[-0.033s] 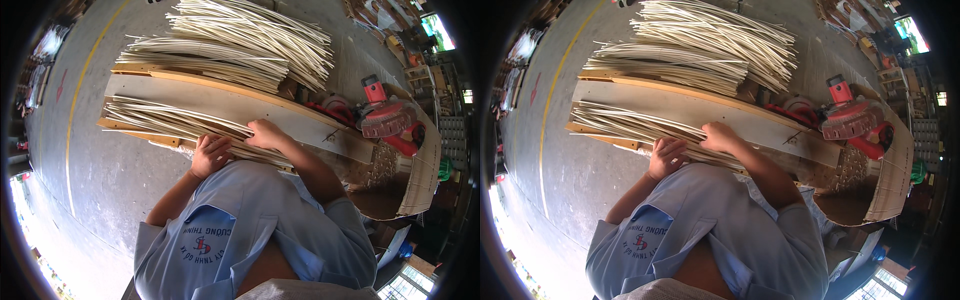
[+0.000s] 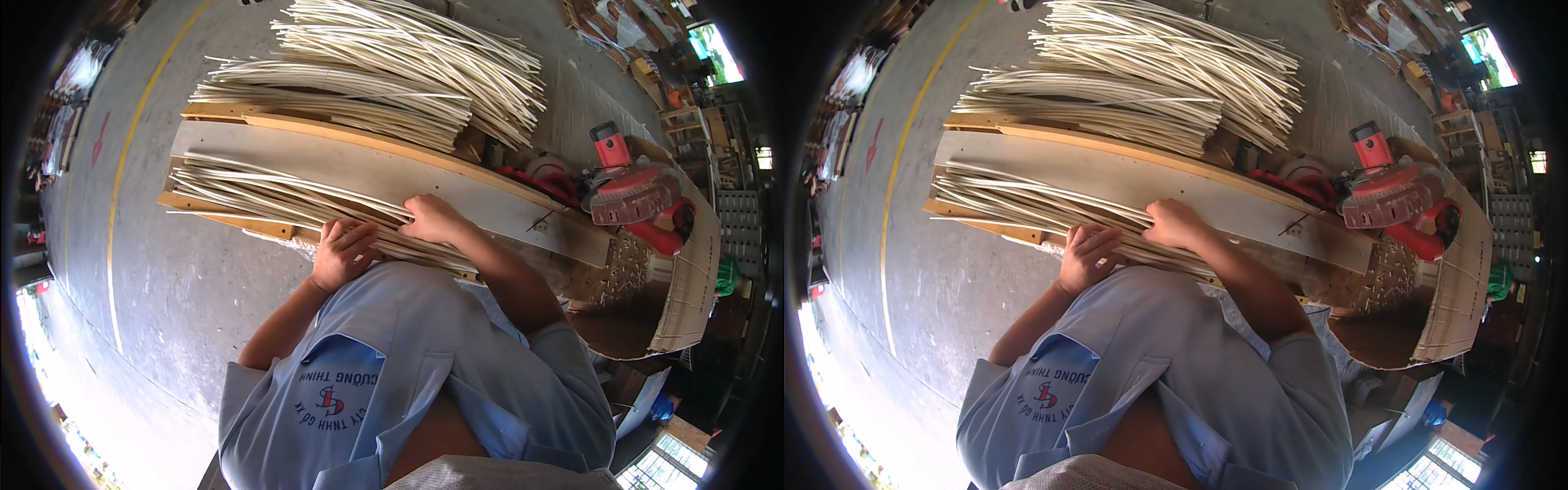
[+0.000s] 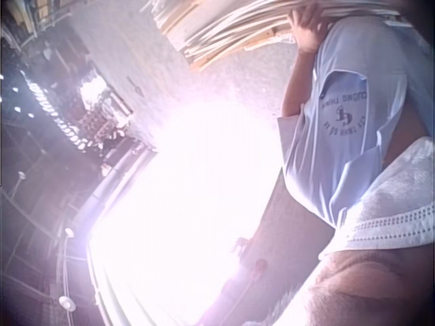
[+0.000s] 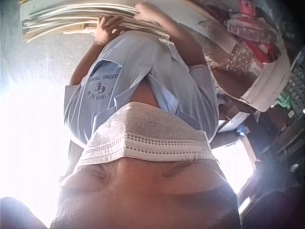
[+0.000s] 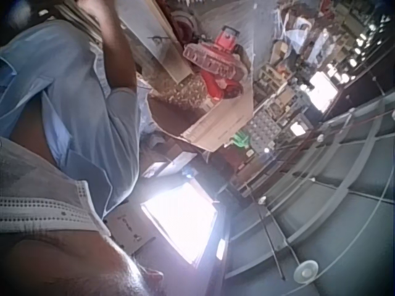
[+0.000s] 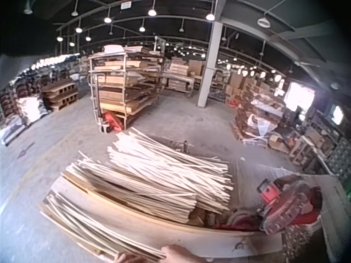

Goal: The person uses a red circular saw to cut thin wooden sticks on a workbench. They adjust the saw, position bundles of sticks, and make cuts, then gather the cut pieces and place them back on the pile.

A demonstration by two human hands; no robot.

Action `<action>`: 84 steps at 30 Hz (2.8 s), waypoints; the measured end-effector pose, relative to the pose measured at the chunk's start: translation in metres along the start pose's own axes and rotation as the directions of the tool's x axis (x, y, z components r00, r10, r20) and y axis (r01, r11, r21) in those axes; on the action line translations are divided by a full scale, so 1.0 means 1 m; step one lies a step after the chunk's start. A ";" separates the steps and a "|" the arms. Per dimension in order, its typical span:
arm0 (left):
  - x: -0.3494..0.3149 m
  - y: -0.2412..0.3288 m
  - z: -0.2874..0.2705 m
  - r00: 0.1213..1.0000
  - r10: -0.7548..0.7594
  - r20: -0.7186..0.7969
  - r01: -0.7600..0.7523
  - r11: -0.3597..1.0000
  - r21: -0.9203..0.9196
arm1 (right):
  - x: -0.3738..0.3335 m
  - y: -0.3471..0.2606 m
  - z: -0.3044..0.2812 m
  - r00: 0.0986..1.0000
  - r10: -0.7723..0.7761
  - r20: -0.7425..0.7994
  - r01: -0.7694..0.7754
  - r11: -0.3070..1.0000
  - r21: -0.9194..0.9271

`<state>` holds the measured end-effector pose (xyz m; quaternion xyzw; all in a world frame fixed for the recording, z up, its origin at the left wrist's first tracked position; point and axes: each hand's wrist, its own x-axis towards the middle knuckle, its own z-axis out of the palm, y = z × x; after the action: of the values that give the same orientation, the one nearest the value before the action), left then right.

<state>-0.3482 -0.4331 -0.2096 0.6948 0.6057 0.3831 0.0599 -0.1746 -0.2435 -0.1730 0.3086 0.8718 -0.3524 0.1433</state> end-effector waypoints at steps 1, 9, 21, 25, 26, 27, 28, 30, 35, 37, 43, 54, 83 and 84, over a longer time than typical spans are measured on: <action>-0.001 -0.001 0.000 1.000 0.006 0.006 -0.006 1.000 0.012 | 0.001 -0.002 0.001 1.000 0.026 0.006 -0.025 1.000 -0.015; 0.004 -0.006 0.002 1.000 0.023 0.007 -0.023 0.999 0.026 | 0.005 -0.009 0.006 0.999 0.002 -0.035 -0.007 0.988 -0.153; 0.005 -0.006 0.003 0.999 0.046 -0.013 -0.046 0.998 0.033 | 0.009 -0.002 -0.007 0.998 -0.030 0.047 0.026 0.995 0.095; 0.003 -0.005 0.003 0.999 0.035 -0.032 -0.035 0.999 0.015 | 0.009 -0.001 0.002 0.996 0.027 0.081 -0.034 0.996 0.087; 0.003 -0.005 0.003 0.999 0.036 -0.035 -0.036 0.999 0.016 | 0.009 0.000 0.002 0.995 0.026 0.094 -0.037 0.992 0.124; 0.002 -0.006 0.003 0.999 0.038 -0.037 -0.037 0.999 0.017 | 0.010 0.003 0.001 0.994 0.024 0.106 -0.041 0.986 0.162; 0.002 -0.005 0.003 0.999 0.036 -0.037 -0.035 0.999 0.013 | 0.011 0.003 -0.002 0.993 0.023 0.119 -0.047 0.979 0.199; 0.003 -0.005 0.003 0.999 0.032 -0.036 -0.032 0.999 0.006 | 0.012 0.004 -0.005 0.990 0.041 0.133 -0.064 0.983 0.173; 0.001 -0.007 0.004 0.998 0.044 -0.041 -0.043 0.999 0.019 | 0.016 0.007 -0.007 0.987 0.033 0.157 -0.056 0.987 0.148; -0.001 -0.007 0.005 0.998 0.045 -0.045 -0.044 0.999 0.025 | 0.015 0.009 -0.008 0.981 -0.021 0.194 -0.019 0.979 0.203; 0.000 -0.007 0.005 0.998 0.050 -0.046 -0.049 0.998 0.037 | 0.018 0.011 -0.007 0.976 0.006 0.217 -0.043 0.985 0.168; 0.002 -0.004 0.004 0.998 0.045 -0.048 -0.042 0.998 0.054 | 0.020 0.013 -0.039 0.983 -0.022 0.180 -0.007 0.987 0.162; 0.231 0.081 -0.056 0.980 -0.044 0.195 0.196 0.401 -0.895 | -0.063 -0.003 -0.106 0.828 -0.228 -0.512 0.503 0.704 0.501; 0.250 0.082 -0.059 0.978 0.007 0.209 0.187 0.416 -0.890 | -0.062 -0.003 -0.107 0.847 -0.222 -0.484 0.481 0.707 0.518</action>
<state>-0.3250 -0.2546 -0.0083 0.5511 0.3326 0.5803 0.4989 -0.1319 -0.1966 -0.0662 0.2253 0.7590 -0.5726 -0.2127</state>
